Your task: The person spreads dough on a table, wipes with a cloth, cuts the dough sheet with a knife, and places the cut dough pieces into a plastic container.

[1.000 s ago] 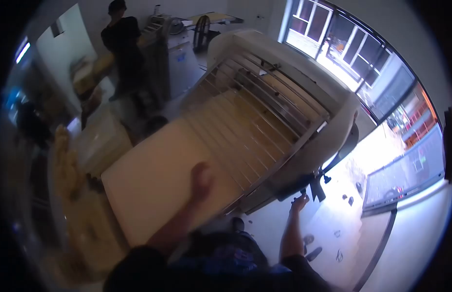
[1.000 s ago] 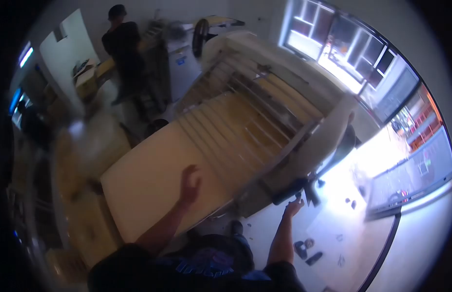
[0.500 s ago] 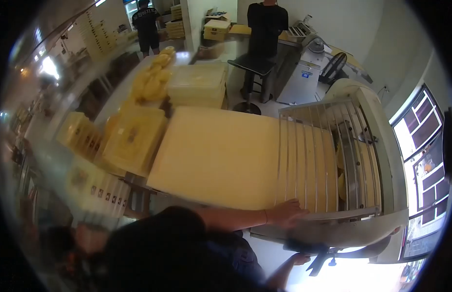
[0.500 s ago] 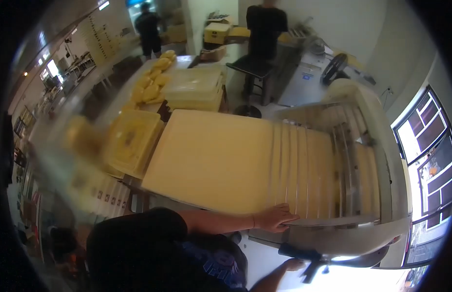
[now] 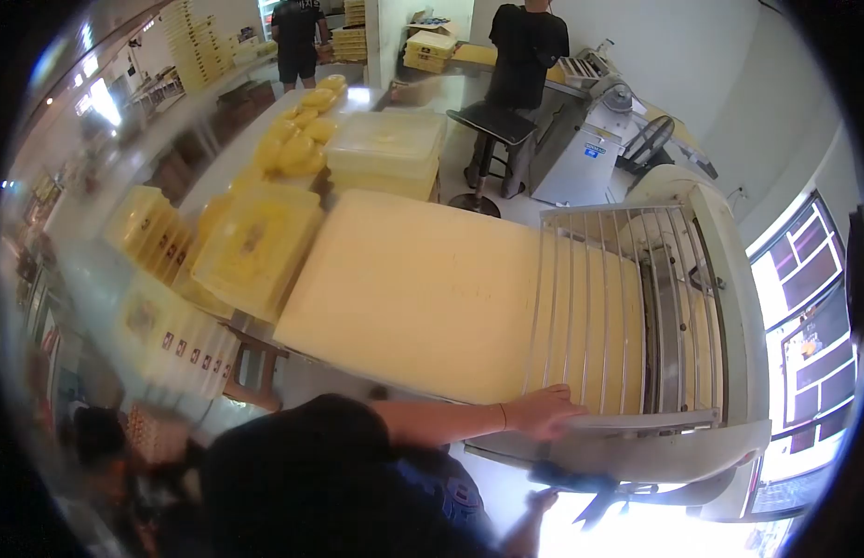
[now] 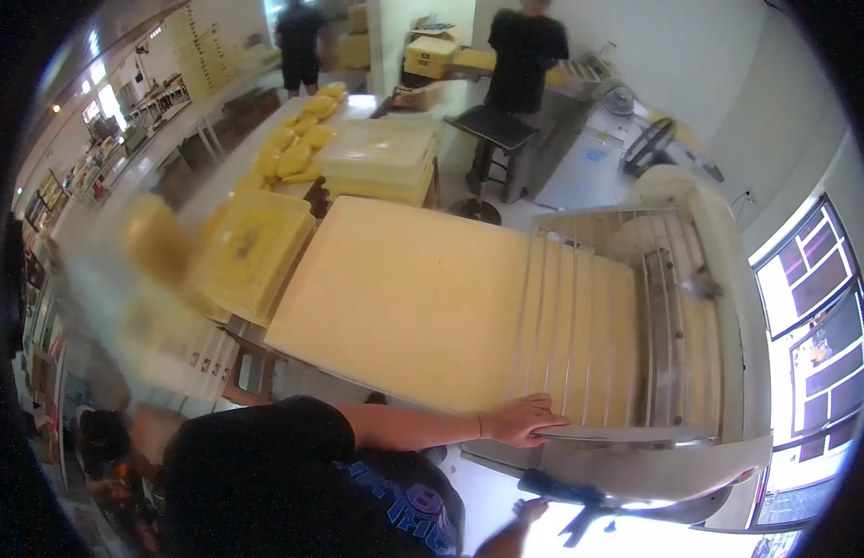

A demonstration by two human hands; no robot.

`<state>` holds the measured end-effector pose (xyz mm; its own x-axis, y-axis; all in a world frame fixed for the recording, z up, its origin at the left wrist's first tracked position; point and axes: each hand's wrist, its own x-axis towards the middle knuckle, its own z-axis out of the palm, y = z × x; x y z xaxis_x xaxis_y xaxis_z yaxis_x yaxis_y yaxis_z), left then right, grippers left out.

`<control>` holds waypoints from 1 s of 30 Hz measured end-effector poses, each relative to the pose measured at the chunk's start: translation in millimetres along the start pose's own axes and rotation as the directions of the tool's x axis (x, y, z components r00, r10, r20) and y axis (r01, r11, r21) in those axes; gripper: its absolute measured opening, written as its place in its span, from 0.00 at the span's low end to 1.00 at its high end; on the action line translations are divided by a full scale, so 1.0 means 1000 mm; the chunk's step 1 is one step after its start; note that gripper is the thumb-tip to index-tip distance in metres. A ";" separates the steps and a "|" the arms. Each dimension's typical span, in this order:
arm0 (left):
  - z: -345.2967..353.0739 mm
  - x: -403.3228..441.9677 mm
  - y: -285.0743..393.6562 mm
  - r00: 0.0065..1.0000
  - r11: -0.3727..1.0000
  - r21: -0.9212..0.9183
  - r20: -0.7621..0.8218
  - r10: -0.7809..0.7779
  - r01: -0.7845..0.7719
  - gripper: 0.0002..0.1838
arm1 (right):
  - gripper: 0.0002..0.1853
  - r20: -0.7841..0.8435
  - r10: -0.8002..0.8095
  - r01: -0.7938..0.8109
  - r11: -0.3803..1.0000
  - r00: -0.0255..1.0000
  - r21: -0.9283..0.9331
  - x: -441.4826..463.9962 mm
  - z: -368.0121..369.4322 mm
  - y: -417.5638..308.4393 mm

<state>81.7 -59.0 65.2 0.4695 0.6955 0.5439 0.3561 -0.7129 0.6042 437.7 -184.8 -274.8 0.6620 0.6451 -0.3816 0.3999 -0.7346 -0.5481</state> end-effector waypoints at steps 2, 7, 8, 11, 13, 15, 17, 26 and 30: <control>0.004 -0.003 -0.003 1.000 1.000 0.011 -0.012 -0.001 0.001 0.32 | 0.29 0.488 0.132 -0.269 0.937 0.863 0.221 -0.020 -0.022 0.007; 0.005 -0.006 -0.003 1.000 1.000 0.001 -0.027 -0.004 0.004 0.32 | 0.30 0.368 0.030 -0.243 0.801 0.929 0.547 -0.062 -0.111 0.028; 0.007 -0.006 -0.004 1.000 1.000 0.003 -0.023 -0.006 0.006 0.32 | 0.30 0.227 -0.042 -0.112 0.772 0.973 0.626 -0.068 -0.132 0.025; 0.009 -0.003 -0.006 0.999 1.000 0.005 -0.039 0.002 -0.002 0.31 | 0.33 -0.250 -0.288 0.366 0.855 0.924 0.368 -0.077 -0.185 -0.010; 0.010 -0.003 -0.007 0.999 1.000 0.009 -0.052 0.008 -0.007 0.31 | 0.36 -0.387 -0.503 0.552 0.834 0.773 0.017 -0.086 -0.204 -0.037; 0.008 -0.005 -0.005 0.999 1.000 0.001 -0.033 -0.002 0.003 0.31 | 0.39 -0.327 -0.660 0.590 0.751 0.676 -0.295 -0.098 -0.207 -0.062; 0.004 -0.002 -0.003 1.000 1.000 -0.015 0.005 -0.023 0.023 0.31 | 0.43 -0.164 -0.717 0.559 0.647 0.678 -0.519 -0.107 -0.206 -0.088; 0.002 -0.004 0.001 0.999 0.999 -0.001 0.004 -0.046 0.046 0.32 | 0.20 -0.107 -0.361 0.237 0.780 0.927 -0.579 -0.014 -0.202 -0.104; 0.004 -0.004 0.001 0.999 0.999 0.005 0.017 -0.050 0.050 0.31 | 0.15 -0.337 -0.450 0.285 0.853 0.827 -0.438 0.056 -0.199 -0.056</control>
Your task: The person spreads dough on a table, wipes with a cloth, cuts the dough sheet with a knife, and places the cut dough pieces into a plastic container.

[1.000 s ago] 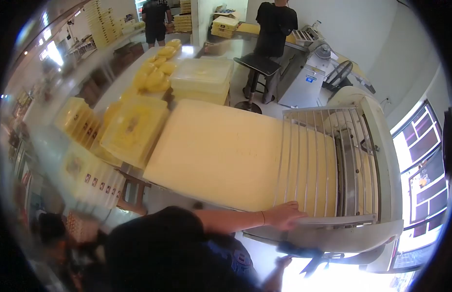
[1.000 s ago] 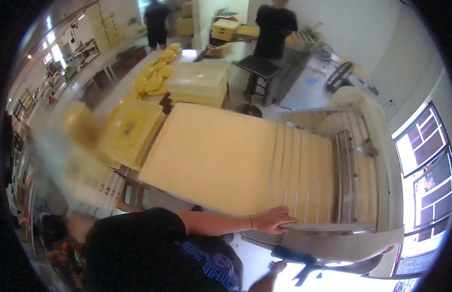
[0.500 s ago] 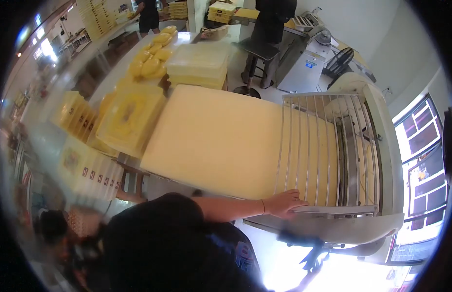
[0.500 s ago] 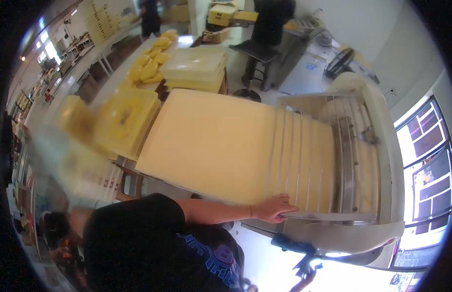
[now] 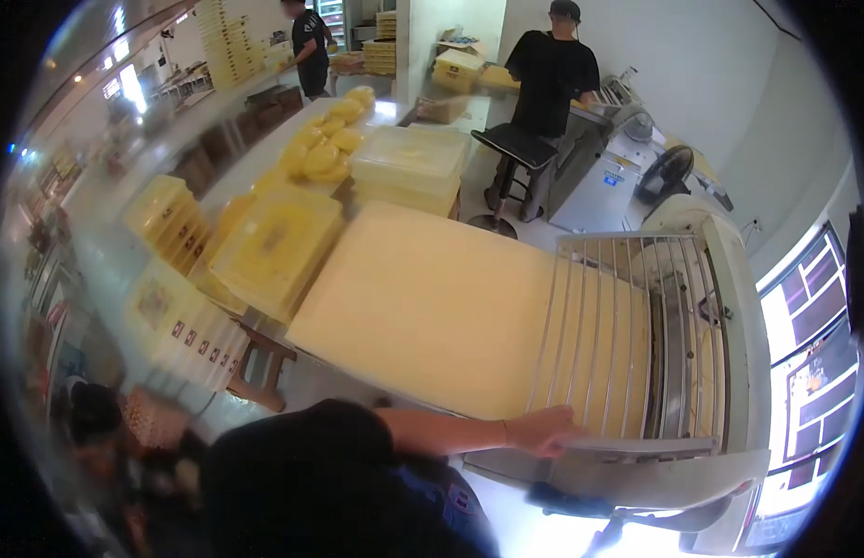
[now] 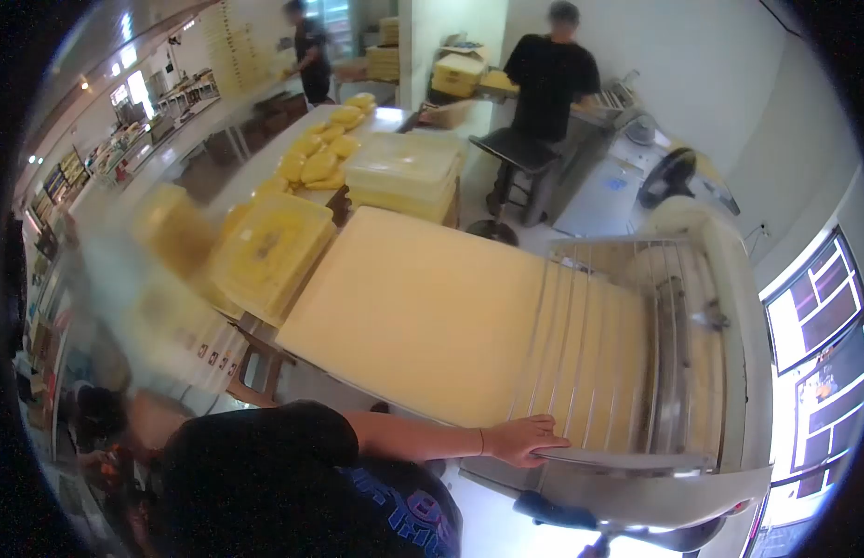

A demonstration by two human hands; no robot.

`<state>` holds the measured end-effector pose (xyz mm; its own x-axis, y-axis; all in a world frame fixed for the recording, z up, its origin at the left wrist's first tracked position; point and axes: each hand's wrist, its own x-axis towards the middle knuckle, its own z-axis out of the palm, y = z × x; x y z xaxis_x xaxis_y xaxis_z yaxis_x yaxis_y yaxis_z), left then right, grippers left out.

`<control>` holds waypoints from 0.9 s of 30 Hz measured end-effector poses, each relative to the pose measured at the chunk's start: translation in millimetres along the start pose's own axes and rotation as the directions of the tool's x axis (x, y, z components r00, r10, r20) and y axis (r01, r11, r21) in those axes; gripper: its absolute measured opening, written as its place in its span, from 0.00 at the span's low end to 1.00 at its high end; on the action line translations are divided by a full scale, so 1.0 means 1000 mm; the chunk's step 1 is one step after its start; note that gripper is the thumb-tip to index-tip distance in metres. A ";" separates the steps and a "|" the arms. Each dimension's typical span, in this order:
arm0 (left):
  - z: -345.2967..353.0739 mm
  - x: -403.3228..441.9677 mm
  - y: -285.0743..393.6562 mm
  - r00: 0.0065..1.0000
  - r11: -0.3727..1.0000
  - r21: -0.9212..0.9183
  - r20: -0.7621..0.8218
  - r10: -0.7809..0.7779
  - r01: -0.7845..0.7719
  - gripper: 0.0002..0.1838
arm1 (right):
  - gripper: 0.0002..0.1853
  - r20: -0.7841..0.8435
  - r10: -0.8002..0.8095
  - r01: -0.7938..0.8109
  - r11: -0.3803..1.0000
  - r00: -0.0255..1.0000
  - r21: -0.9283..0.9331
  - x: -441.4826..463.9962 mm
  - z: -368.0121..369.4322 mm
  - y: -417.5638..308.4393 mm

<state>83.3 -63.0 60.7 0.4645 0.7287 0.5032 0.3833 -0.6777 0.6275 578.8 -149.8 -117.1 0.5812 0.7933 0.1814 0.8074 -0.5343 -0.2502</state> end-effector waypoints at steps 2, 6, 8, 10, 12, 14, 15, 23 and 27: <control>0.001 0.001 0.002 1.000 1.000 0.001 -0.006 -0.014 0.014 0.31 | 0.16 -0.073 0.066 -0.064 0.998 0.995 0.023 0.002 0.007 0.002; -0.005 -0.001 0.005 0.998 0.999 0.045 0.063 -0.027 0.024 0.34 | 0.17 -0.307 0.134 -0.085 0.982 0.942 0.167 -0.020 0.039 -0.023; -0.013 -0.003 0.012 0.999 0.991 0.130 0.022 0.027 -0.030 0.36 | 0.16 -0.303 0.152 -0.068 0.960 0.941 0.271 -0.057 0.063 -0.052; -0.009 -0.011 0.010 0.996 0.966 0.256 -0.077 0.042 -0.021 0.37 | 0.16 -0.153 0.193 -0.130 0.929 0.969 0.345 -0.086 0.092 -0.067; -0.009 -0.021 0.000 0.990 0.946 0.324 -0.134 0.046 0.000 0.38 | 0.16 -0.006 0.225 -0.207 0.906 0.974 0.370 -0.105 0.116 -0.079; -0.016 -0.040 -0.022 0.989 0.942 0.335 -0.143 0.033 0.016 0.38 | 0.16 0.070 0.225 -0.234 0.895 0.972 0.379 -0.116 0.133 -0.089; -0.024 -0.053 -0.040 1.000 0.866 0.500 0.010 -0.026 0.017 0.36 | 0.16 0.077 0.219 -0.232 0.900 0.973 0.369 -0.118 0.138 -0.089; -0.115 -0.172 -0.108 0.651 0.367 0.556 -0.491 -0.579 0.746 0.33 | 0.15 0.346 0.214 -0.337 0.874 0.914 0.349 -0.112 0.148 -0.087; -0.158 -0.226 -0.106 0.637 0.343 0.565 -0.482 -0.601 0.751 0.32 | 0.13 0.550 0.249 -0.460 0.840 0.797 0.286 -0.111 0.117 -0.095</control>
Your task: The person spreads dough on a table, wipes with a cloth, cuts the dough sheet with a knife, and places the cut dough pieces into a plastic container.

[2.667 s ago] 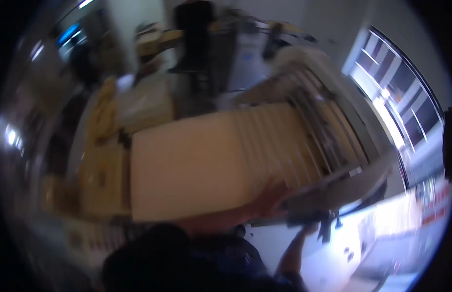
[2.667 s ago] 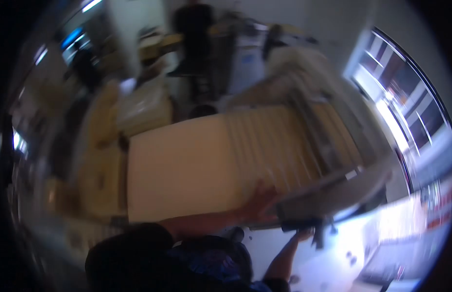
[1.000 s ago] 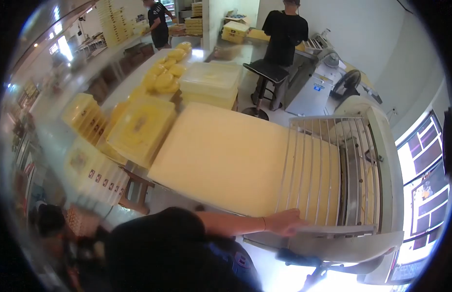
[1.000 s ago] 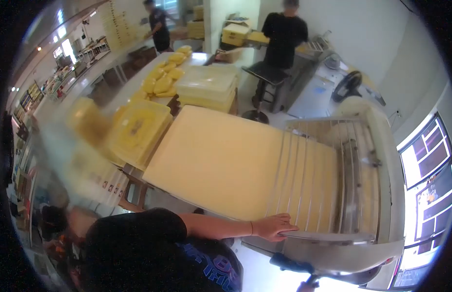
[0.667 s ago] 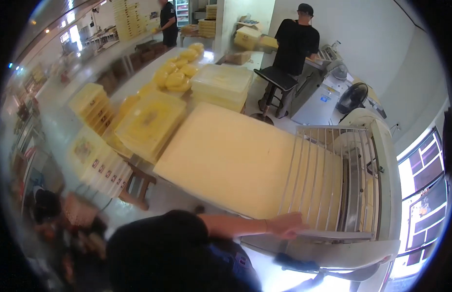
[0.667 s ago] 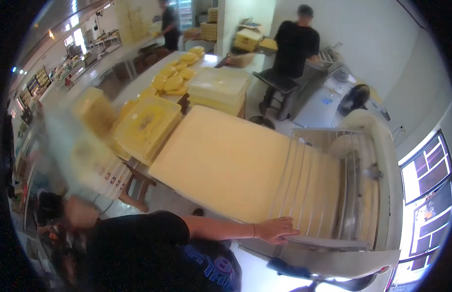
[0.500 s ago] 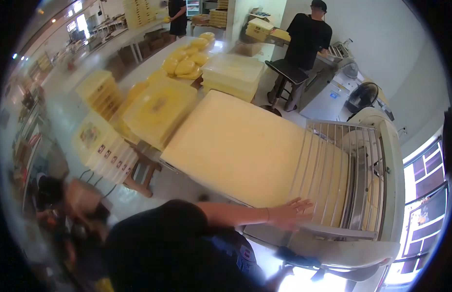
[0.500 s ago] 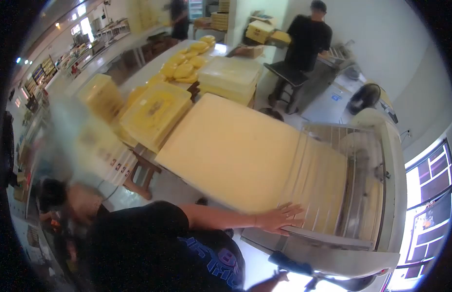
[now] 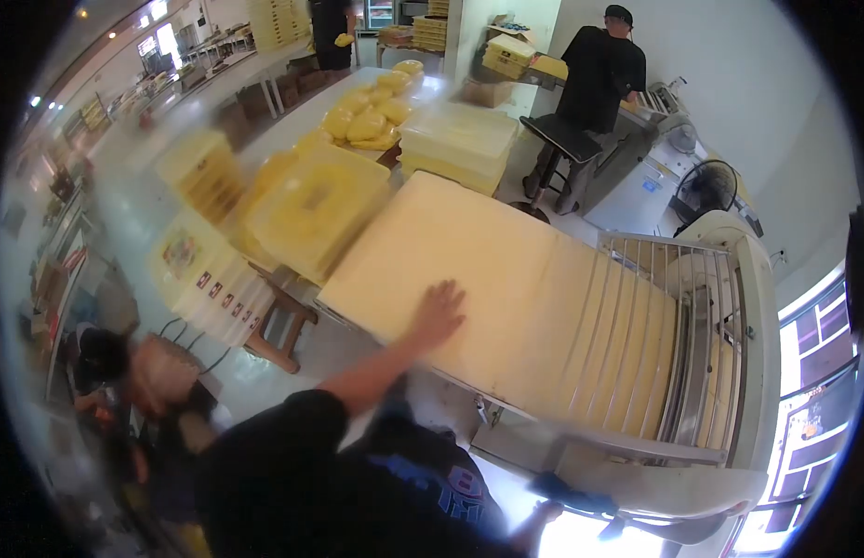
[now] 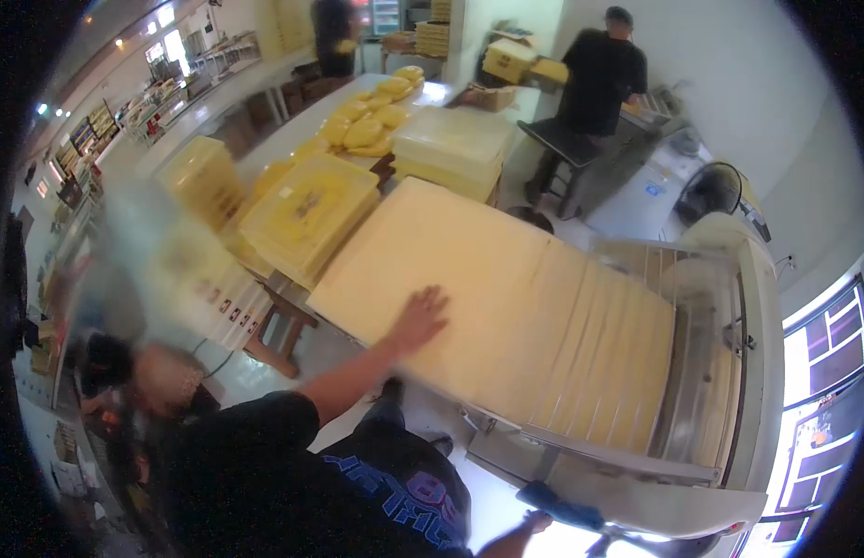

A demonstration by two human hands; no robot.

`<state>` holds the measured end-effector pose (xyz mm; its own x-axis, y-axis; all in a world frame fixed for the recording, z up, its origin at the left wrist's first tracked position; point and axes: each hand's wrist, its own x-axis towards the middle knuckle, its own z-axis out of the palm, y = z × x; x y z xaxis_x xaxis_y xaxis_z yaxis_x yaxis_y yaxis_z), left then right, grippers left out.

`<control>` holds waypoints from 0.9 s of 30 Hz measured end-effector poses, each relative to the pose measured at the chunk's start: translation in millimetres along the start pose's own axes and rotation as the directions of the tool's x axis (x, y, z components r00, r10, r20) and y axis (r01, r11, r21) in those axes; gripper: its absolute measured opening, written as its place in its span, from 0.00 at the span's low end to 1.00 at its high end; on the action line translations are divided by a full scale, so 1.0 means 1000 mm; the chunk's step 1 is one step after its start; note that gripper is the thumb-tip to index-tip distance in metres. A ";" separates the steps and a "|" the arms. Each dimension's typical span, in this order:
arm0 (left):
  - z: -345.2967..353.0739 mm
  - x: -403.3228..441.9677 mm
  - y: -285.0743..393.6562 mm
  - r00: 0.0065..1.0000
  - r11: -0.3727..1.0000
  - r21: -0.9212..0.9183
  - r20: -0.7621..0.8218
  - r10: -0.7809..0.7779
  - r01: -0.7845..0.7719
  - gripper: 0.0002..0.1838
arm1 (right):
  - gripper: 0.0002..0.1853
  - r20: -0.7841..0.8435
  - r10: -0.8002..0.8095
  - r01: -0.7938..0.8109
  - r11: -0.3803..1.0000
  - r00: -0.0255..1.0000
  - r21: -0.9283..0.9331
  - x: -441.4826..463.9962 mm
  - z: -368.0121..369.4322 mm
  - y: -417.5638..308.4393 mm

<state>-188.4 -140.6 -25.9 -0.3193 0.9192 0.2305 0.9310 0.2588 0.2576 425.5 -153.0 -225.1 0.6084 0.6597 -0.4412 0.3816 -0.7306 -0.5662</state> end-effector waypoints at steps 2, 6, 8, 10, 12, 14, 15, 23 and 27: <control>-0.003 -0.007 -0.028 1.000 0.999 0.033 -0.023 -0.021 0.022 0.31 | 0.12 -0.046 0.024 -0.020 0.997 0.999 0.076 0.062 0.017 0.048; -0.014 -0.017 -0.073 0.985 0.983 0.110 -0.109 -0.136 0.148 0.30 | 0.13 -0.014 0.083 -0.084 0.996 0.996 -0.013 0.037 0.008 0.013; -0.015 -0.023 -0.089 0.962 0.954 0.143 -0.120 -0.247 0.263 0.29 | 0.13 0.009 0.088 -0.088 0.992 0.996 0.095 0.023 0.001 0.006; -0.018 -0.029 -0.104 0.933 0.924 0.159 -0.149 -0.327 0.349 0.28 | 0.13 -0.009 0.073 -0.072 0.992 0.997 0.108 0.017 0.003 0.006; -0.014 -0.037 -0.120 0.894 0.890 0.158 -0.215 -0.392 0.428 0.28 | 0.13 -0.029 0.051 -0.047 0.994 0.998 0.099 0.013 0.008 0.005; -0.017 -0.049 -0.131 0.880 0.879 0.174 -0.272 -0.390 0.443 0.28 | 0.13 -0.041 0.023 -0.020 0.997 0.999 0.077 0.016 0.011 0.007; -0.023 -0.051 -0.132 0.872 0.874 0.183 -0.300 -0.387 0.451 0.29 | 0.13 -0.049 0.012 -0.009 0.997 0.999 0.073 0.015 0.013 0.007; -0.038 -0.077 -0.182 0.717 0.732 -0.025 -0.178 -0.674 0.681 0.32 | 0.14 -0.060 -0.095 0.097 0.994 0.994 0.042 -0.029 0.067 0.003; -0.020 -0.085 -0.190 0.725 0.726 0.079 -0.195 -0.661 0.683 0.34 | 0.14 -0.034 -0.123 0.125 0.991 0.992 0.040 -0.058 0.095 0.001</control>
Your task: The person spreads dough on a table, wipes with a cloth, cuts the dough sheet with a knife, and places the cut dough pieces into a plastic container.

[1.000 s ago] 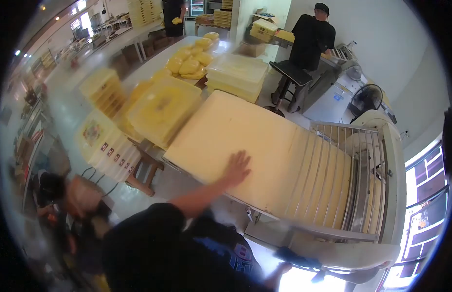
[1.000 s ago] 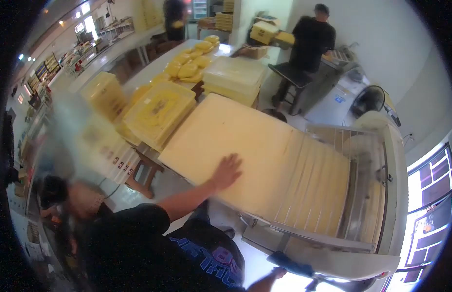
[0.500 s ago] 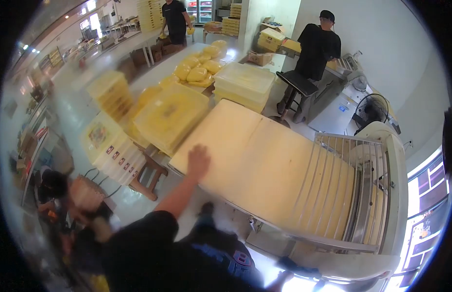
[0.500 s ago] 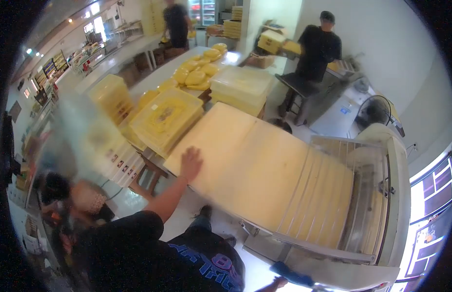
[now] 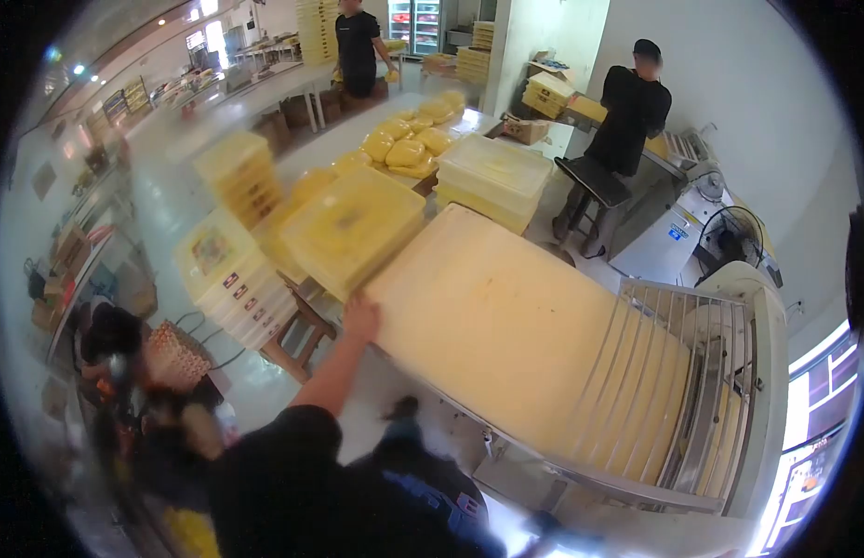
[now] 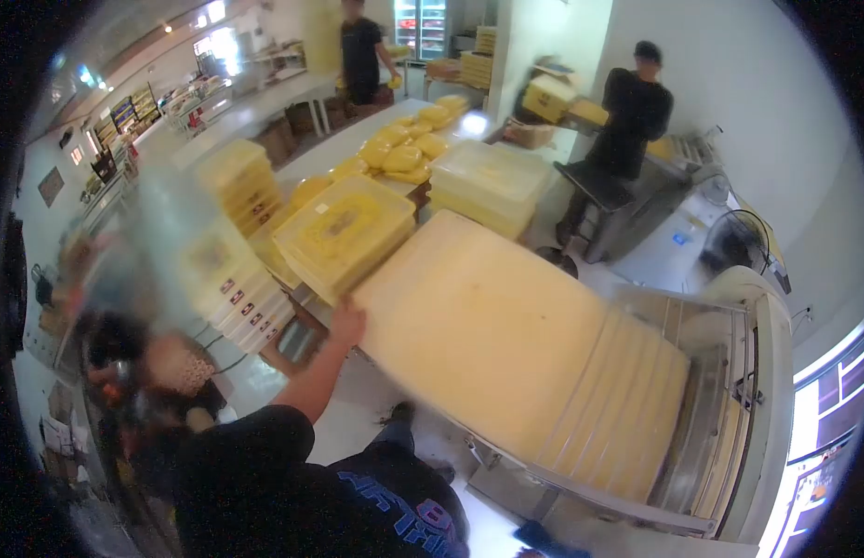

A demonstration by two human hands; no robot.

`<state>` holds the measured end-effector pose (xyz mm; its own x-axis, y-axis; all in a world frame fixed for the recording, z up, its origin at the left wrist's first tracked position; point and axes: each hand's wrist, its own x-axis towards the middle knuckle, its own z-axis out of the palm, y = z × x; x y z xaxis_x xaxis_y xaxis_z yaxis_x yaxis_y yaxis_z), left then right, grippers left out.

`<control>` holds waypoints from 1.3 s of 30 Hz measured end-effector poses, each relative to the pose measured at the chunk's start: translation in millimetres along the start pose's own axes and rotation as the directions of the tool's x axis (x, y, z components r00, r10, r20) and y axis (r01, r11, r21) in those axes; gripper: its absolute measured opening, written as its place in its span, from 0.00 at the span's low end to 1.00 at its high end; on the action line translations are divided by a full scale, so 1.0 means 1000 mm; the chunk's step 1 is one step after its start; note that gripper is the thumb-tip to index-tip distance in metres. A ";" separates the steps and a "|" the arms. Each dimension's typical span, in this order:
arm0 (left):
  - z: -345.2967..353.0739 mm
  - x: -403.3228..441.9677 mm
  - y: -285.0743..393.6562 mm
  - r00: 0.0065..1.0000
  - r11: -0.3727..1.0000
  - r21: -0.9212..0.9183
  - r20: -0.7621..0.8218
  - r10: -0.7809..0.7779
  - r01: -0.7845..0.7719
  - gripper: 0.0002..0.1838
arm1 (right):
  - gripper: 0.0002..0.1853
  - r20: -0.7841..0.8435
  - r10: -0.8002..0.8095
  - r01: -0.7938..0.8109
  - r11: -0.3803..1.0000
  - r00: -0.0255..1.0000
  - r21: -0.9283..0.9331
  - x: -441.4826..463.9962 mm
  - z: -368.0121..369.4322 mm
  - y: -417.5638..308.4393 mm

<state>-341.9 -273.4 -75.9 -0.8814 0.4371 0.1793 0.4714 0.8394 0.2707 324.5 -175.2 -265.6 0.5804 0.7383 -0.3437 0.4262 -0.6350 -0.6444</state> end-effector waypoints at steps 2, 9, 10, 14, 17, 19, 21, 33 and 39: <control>-0.033 -0.016 0.032 0.997 0.997 -0.004 0.012 -0.072 0.072 0.34 | 0.14 0.011 -0.008 0.008 1.000 1.000 0.002 -0.010 0.007 0.000; -0.013 -0.019 0.040 0.994 0.994 0.024 -0.036 -0.104 0.104 0.35 | 0.14 0.033 -0.030 0.030 1.000 0.999 -0.008 -0.021 0.017 -0.003; -0.012 -0.019 0.040 0.994 0.994 0.029 -0.029 -0.103 0.104 0.35 | 0.14 0.039 -0.030 0.030 0.999 0.999 -0.010 -0.021 0.018 -0.003; -0.015 -0.020 0.042 0.993 0.993 0.009 -0.008 -0.121 0.121 0.35 | 0.14 0.042 -0.030 0.031 0.999 0.999 -0.017 -0.022 0.016 -0.002; -0.018 -0.020 0.045 0.990 0.990 -0.021 -0.011 -0.142 0.142 0.36 | 0.15 0.041 -0.033 0.034 0.999 0.999 -0.018 -0.021 0.016 -0.002; -0.018 -0.020 0.045 0.989 0.989 -0.013 -0.022 -0.146 0.146 0.36 | 0.15 0.044 -0.038 0.039 0.999 0.998 -0.018 -0.022 0.018 -0.003; -0.020 -0.021 0.044 0.989 0.990 0.019 -0.038 -0.141 0.141 0.36 | 0.15 0.043 -0.040 0.041 0.999 0.998 -0.020 -0.020 0.018 -0.003; -0.010 -0.027 0.037 0.870 0.993 -0.092 -0.492 0.017 -0.071 0.25 | 0.15 0.031 -0.007 0.008 1.000 0.999 -0.023 -0.013 0.016 -0.004; -0.030 -0.031 0.049 0.892 0.966 -0.259 -0.438 -0.114 -0.003 0.24 | 0.16 0.028 -0.001 0.002 0.999 1.000 -0.039 -0.002 0.009 -0.008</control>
<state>-290.9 -255.3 -39.3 -0.8258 0.1522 0.5430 0.4664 0.7257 0.5058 313.6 -169.3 -265.5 0.5600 0.7449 -0.3625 0.4538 -0.6419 -0.6181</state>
